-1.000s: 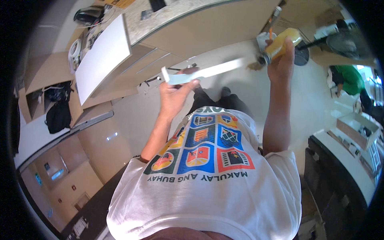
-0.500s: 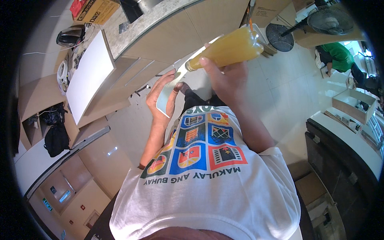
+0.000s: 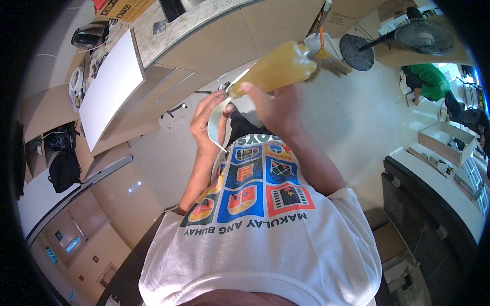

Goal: The person applies adhesive to a white panel and a strip of edge banding, then fits the panel into a cabinet shelf. The person also uses a brush to apply adhesive to the panel's edge and wipes the surface with a cloth.

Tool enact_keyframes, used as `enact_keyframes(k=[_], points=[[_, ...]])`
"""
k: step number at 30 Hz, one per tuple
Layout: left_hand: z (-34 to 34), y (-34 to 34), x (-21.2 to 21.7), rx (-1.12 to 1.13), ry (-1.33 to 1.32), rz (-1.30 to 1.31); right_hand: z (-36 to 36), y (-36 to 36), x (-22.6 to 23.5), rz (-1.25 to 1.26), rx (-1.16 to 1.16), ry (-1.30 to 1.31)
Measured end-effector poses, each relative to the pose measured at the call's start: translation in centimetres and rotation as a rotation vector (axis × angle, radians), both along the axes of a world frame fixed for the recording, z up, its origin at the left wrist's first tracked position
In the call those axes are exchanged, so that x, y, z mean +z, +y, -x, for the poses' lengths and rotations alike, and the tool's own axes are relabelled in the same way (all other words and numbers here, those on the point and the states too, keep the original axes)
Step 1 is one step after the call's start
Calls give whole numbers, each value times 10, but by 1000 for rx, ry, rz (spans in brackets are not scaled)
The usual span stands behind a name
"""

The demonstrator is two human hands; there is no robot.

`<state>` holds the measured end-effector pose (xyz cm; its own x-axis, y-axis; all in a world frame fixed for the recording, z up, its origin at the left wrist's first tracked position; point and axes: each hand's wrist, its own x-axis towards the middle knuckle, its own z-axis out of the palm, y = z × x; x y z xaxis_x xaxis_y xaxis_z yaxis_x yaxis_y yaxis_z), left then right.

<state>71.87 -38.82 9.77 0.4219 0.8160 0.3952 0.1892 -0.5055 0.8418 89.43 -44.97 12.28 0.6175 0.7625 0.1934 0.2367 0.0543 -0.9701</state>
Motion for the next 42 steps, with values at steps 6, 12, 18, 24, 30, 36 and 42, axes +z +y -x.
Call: enact_keyframes(k=[6,12,18,24,30,36,42], points=[[0,-6,1,31,11,-1,-1,2,5,9,-107,-23],[0,-5,3,55,0,8,-3,1,2,-146,94,-307],[-2,-9,4,44,1,15,3,-1,0,3,-172,54],[1,-10,7,67,11,13,-5,3,4,-159,56,-60],[0,-20,7,51,-19,30,-22,7,-9,-2,-122,38],[4,-20,7,92,-18,6,-18,2,-17,-83,-56,-65],[6,-25,14,65,11,62,-25,4,-9,32,-103,-137]])
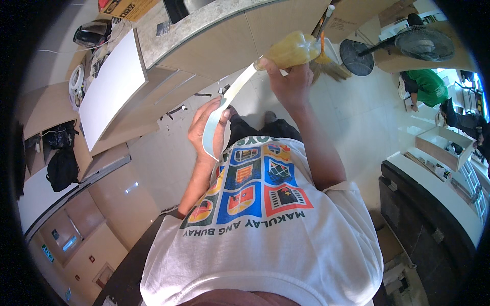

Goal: The person applies adhesive to a white panel and a strip of edge banding, then fits the panel into a cabinet shelf. The person also uses a brush to apply adhesive to the panel's edge and wipes the surface with a cloth.

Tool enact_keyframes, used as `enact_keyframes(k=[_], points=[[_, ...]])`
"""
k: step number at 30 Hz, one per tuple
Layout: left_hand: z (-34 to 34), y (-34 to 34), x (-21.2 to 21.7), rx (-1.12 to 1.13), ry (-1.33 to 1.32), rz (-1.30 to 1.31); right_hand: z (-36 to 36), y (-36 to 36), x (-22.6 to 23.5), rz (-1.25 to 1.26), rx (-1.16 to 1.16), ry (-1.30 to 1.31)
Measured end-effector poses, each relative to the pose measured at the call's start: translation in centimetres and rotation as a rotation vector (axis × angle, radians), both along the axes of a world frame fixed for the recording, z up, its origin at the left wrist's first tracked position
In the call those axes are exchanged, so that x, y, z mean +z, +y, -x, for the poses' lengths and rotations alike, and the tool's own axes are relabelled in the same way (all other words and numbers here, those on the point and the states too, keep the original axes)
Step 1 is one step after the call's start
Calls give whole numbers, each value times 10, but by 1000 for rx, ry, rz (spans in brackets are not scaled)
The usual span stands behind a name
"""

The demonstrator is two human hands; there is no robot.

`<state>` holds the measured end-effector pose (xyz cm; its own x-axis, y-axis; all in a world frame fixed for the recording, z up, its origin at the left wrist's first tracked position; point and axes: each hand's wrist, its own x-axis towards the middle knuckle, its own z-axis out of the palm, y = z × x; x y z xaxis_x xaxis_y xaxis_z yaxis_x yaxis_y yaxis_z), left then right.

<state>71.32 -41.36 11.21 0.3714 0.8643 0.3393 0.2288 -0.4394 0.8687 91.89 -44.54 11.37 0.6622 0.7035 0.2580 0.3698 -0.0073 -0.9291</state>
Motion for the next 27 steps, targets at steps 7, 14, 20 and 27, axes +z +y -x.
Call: enact_keyframes(k=[7,14,20,27], points=[[4,-5,0,52,-20,26,2,-5,-6,-165,82,-237],[7,-13,2,28,4,0,-10,-3,-18,-57,7,42],[14,-19,3,58,-22,24,-9,-6,-20,-12,-52,-65],[18,-24,7,126,1,163,-7,-7,-25,-82,129,-152]])
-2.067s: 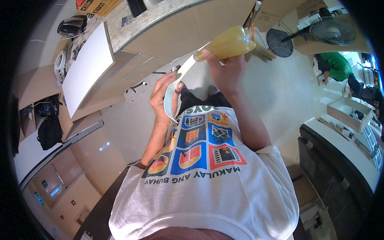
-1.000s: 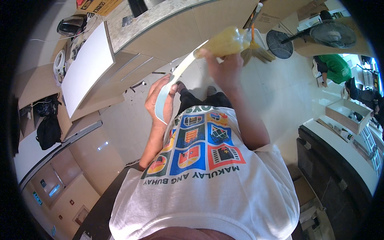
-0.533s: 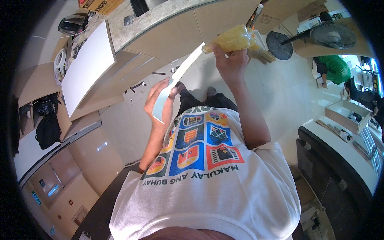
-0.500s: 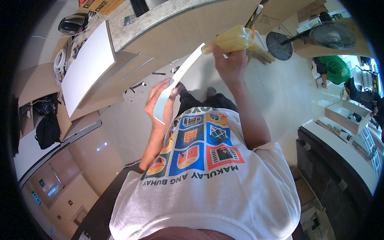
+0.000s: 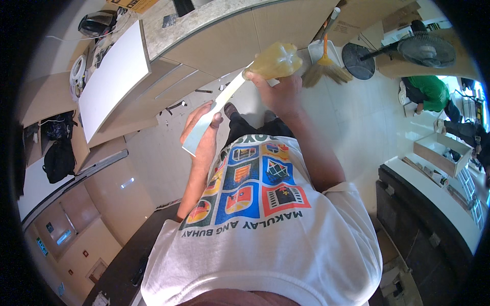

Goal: The person applies adhesive to a white panel and a strip of edge banding, then fits the panel into a cabinet shelf. The person also uses a brush to apply adhesive to the panel's edge and wipes the surface with a cloth.

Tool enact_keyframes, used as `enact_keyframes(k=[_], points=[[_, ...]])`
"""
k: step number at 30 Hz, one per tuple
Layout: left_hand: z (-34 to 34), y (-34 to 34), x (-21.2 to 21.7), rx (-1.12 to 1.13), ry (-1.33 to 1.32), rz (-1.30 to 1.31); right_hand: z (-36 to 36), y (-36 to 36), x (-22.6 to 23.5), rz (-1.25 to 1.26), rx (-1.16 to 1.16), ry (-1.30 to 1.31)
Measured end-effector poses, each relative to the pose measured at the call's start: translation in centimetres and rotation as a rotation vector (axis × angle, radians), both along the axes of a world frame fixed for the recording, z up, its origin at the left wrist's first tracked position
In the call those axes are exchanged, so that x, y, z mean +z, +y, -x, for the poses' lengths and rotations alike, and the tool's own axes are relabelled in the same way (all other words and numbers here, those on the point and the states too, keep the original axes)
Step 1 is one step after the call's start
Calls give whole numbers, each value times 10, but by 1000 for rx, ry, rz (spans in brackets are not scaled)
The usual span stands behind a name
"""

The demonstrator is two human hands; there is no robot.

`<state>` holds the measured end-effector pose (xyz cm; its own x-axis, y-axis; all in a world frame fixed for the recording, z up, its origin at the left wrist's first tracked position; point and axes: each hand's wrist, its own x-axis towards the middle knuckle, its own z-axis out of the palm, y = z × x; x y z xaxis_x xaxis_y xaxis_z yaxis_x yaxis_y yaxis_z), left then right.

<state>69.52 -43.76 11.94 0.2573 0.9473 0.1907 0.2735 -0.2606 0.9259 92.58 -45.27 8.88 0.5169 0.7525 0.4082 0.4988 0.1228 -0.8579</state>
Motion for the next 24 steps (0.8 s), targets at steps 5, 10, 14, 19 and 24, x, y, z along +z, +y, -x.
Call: enact_keyframes(k=[5,10,14,19,24], points=[[3,-4,-1,-11,14,-82,-18,8,-11,58,-238,204],[7,-9,-10,53,26,24,-64,-8,12,-157,-248,179],[4,-9,-14,38,-8,63,-51,-24,38,-233,-162,388],[-4,-5,-10,-48,33,-74,-3,-19,28,-69,-13,288],[-9,-9,-3,-76,33,-121,26,-21,19,123,70,282]])
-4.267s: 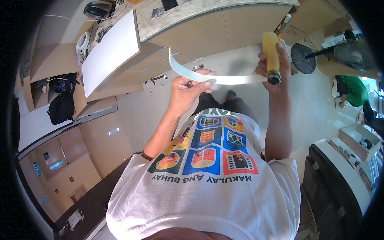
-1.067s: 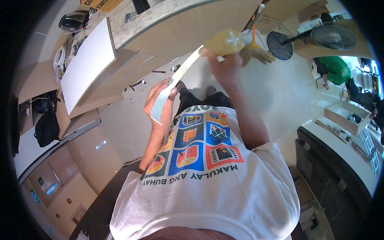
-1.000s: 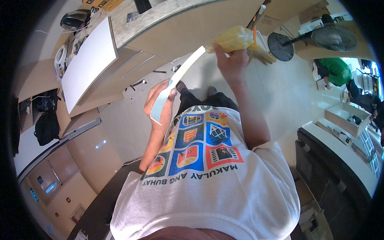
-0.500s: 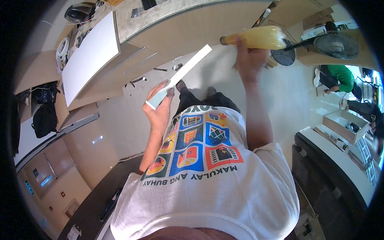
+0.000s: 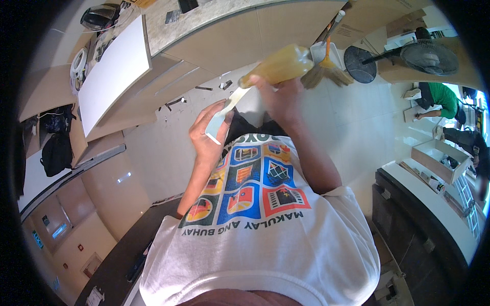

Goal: The person applies adhesive to a white panel and a strip of edge banding, then fits the panel into a cabinet shelf. The person also uses a brush to apply adhesive to the panel's edge and wipes the surface with a cloth.

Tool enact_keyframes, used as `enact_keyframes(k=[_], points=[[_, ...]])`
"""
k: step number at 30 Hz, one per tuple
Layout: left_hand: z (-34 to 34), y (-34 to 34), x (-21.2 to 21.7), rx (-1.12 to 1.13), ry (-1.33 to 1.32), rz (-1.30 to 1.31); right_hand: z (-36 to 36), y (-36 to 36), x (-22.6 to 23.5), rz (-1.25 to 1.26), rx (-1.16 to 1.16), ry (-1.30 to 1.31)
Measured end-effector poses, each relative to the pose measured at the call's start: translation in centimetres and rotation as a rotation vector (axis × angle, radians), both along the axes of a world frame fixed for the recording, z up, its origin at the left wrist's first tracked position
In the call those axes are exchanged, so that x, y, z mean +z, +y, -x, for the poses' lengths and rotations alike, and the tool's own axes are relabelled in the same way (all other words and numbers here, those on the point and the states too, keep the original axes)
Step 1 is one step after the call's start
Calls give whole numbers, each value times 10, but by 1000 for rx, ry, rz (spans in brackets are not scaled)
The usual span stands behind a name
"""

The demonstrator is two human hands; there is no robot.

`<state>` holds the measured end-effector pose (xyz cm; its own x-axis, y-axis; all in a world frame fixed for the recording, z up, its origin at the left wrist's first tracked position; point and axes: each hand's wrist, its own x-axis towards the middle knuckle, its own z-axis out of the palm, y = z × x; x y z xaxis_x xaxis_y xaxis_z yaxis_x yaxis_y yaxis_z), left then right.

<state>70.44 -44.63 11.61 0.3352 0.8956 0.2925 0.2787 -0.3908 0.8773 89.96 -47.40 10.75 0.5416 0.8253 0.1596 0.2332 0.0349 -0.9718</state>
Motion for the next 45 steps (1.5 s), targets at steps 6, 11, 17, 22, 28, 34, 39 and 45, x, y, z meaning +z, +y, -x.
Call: enact_keyframes(k=[6,11,17,22,28,34,39,45], points=[[4,-2,0,25,-7,20,-5,10,9,-38,-24,22],[2,-5,-2,8,12,-48,-4,7,19,128,-2,101],[3,-6,6,35,-16,-14,-6,4,12,76,33,-103],[-1,-9,10,24,-15,-40,-25,11,-7,-42,-81,57],[2,-15,14,30,0,-22,-30,7,-3,1,-100,-184],[4,-18,17,28,-15,-16,-33,10,-7,3,38,-176],[5,-22,19,50,-32,18,-29,11,-17,-55,-34,-144],[17,-11,22,77,-41,2,-24,28,-6,-23,89,-389]])
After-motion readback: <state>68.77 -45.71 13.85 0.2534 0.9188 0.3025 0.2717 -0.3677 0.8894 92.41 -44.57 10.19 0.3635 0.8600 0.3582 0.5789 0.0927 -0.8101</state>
